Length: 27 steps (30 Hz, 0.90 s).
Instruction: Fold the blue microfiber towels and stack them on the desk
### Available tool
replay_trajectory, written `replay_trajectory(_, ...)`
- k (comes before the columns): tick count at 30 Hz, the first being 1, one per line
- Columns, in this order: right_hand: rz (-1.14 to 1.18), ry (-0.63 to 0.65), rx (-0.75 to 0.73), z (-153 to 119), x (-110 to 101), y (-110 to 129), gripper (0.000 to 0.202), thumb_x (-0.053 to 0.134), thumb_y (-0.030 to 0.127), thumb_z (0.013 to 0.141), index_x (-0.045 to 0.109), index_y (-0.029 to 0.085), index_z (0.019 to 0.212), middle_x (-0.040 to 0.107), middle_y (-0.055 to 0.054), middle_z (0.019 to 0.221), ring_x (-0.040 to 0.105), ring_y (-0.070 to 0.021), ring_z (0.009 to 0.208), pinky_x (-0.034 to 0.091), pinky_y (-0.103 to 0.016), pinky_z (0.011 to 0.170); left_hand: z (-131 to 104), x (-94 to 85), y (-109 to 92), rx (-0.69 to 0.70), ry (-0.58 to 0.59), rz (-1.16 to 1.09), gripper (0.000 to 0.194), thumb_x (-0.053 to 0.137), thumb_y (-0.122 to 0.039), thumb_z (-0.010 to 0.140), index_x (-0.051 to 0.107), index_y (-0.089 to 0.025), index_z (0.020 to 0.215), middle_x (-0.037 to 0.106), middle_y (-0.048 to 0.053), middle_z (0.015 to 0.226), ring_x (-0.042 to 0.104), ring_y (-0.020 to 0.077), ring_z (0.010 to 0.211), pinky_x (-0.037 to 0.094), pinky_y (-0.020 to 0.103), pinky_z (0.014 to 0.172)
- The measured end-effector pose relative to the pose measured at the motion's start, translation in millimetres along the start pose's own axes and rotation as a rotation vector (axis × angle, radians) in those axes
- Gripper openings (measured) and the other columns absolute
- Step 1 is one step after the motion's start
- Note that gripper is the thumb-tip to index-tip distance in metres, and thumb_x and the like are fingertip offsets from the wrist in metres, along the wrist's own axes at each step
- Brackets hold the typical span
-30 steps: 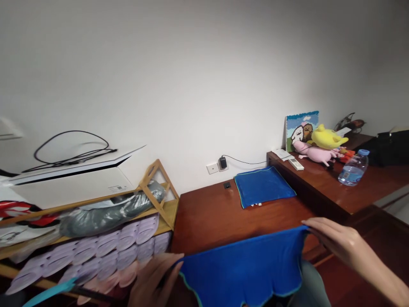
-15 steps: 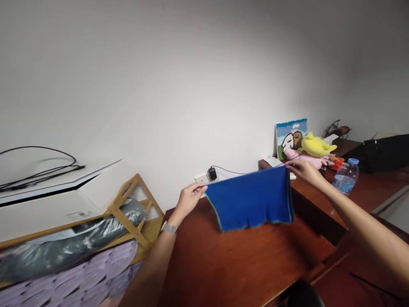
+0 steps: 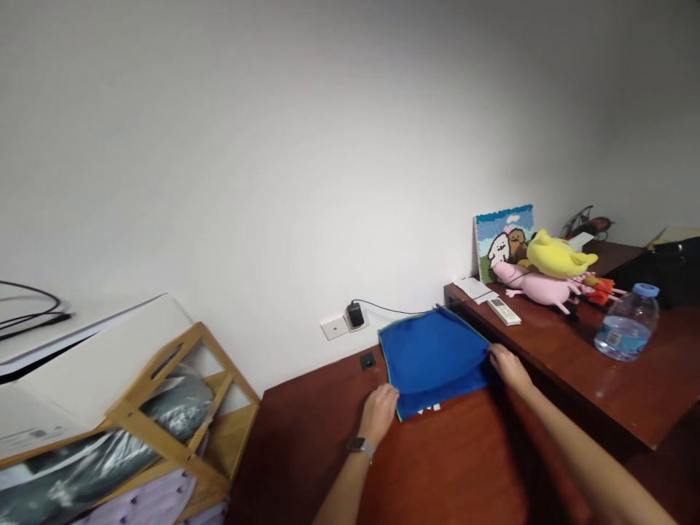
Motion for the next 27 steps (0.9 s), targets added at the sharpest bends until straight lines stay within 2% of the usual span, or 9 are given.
replay_trajectory(2, -0.006, 0.021, 0.036, -17, 27, -22, 0.03, 0.047, 0.021, 0.086, 0.076, 0.021, 0.096, 0.079, -0.012, 0.108, 0.077, -0.0289, 0.098, 0.063, -0.043, 0.089, -19, 24.1, -7, -0.008, 0.008, 0.016, 0.032, 0.045, -0.016, 0.105, 0.071, -0.024, 0.088, 0.075, 0.003, 0.082, 0.073, 0.0196, 0.073, 0.061, 0.032, 0.067)
replay_trajectory(4, 0.012, 0.001, 0.02, -25, 36, -34, 0.03, 0.047, 0.024, 0.087, 0.075, 0.022, 0.098, 0.079, -0.012, 0.111, 0.077, -0.0291, 0.102, 0.064, -0.044, 0.092, -31, 33.0, -7, -0.044, -0.01, 0.039, 0.032, 0.042, -0.015, 0.105, 0.07, -0.023, 0.094, 0.076, 0.004, 0.085, 0.074, 0.0205, 0.075, 0.061, 0.033, 0.068)
replay_trajectory(8, 0.077, -0.075, -0.084, -25, 26, -44, 0.034, 0.045, 0.036, 0.095, 0.072, 0.024, 0.112, 0.075, -0.012, 0.125, 0.073, -0.0286, 0.115, 0.058, -0.048, 0.106, -40, 26.5, 2, -0.12, -0.078, 0.054, 0.028, 0.042, -0.019, 0.107, 0.069, -0.023, 0.109, 0.078, 0.007, 0.101, 0.075, 0.0224, 0.092, 0.062, 0.038, 0.084)
replay_trajectory(11, 0.101, -0.123, -0.097, -28, 18, -54, 0.034, 0.045, 0.039, 0.098, 0.07, 0.023, 0.114, 0.075, -0.014, 0.125, 0.072, -0.0289, 0.117, 0.056, -0.049, 0.11, -44, 26.7, 0, -0.095, -0.083, 0.051, 0.025, 0.045, -0.019, 0.106, 0.069, -0.023, 0.111, 0.078, 0.008, 0.107, 0.074, 0.0237, 0.1, 0.06, 0.04, 0.091)
replay_trajectory(17, 0.091, 0.026, -0.056, -49, 40, -66, 0.028, 0.044, 0.028, 0.092, 0.069, 0.024, 0.103, 0.076, -0.012, 0.112, 0.075, -0.0278, 0.104, 0.062, -0.044, 0.097, -58, 53.2, -7, -0.074, 0.021, 0.097, 0.024, 0.045, -0.016, 0.103, 0.068, -0.022, 0.103, 0.078, 0.006, 0.1, 0.074, 0.0228, 0.092, 0.063, 0.039, 0.083)
replay_trajectory(19, 0.033, 0.041, -0.049, -55, 40, -64, 0.03, 0.043, 0.029, 0.093, 0.07, 0.024, 0.105, 0.075, -0.013, 0.114, 0.073, -0.0289, 0.104, 0.06, -0.045, 0.098, -61, 58.3, -6, -0.082, 0.047, 0.085, 0.025, 0.045, -0.015, 0.102, 0.069, -0.022, 0.105, 0.079, 0.007, 0.104, 0.075, 0.0223, 0.095, 0.063, 0.039, 0.086)
replay_trajectory(23, -0.145, 0.079, -0.057, -57, 32, -51, 0.028, 0.049, 0.026, 0.09, 0.073, 0.023, 0.105, 0.072, -0.015, 0.121, 0.068, -0.0328, 0.112, 0.055, -0.05, 0.104, -61, 64.0, -2, -0.116, 0.121, 0.052, 0.041, 0.046, -0.009, 0.092, 0.066, -0.024, 0.125, 0.072, 0.009, 0.135, 0.069, 0.0249, 0.123, 0.06, 0.044, 0.104)
replay_trajectory(25, -0.196, 0.086, -0.068, -52, 33, -35, 0.031, 0.05, 0.025, 0.089, 0.074, 0.021, 0.11, 0.069, -0.016, 0.129, 0.065, -0.0346, 0.118, 0.051, -0.052, 0.108, -61, 66.2, -2, -0.121, 0.154, 0.038, 0.05, 0.045, -0.008, 0.089, 0.064, -0.025, 0.132, 0.069, 0.008, 0.141, 0.066, 0.0252, 0.127, 0.059, 0.046, 0.107)
replay_trajectory(27, -0.158, 0.128, -0.097, -39, 47, -11, 0.037, 0.048, 0.025, 0.092, 0.073, 0.019, 0.118, 0.068, -0.017, 0.134, 0.063, -0.0334, 0.123, 0.047, -0.051, 0.113, -61, 66.7, -3, -0.109, 0.156, 0.018, 0.05, 0.044, -0.005, 0.089, 0.067, -0.025, 0.128, 0.071, 0.007, 0.136, 0.068, 0.0246, 0.124, 0.059, 0.045, 0.107)
Point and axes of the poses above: each hand's wrist, its own z-axis towards the middle knuckle, its own x-axis out of the palm, y = z × x, the point moved 9 cm from there along z, towards the middle knuckle
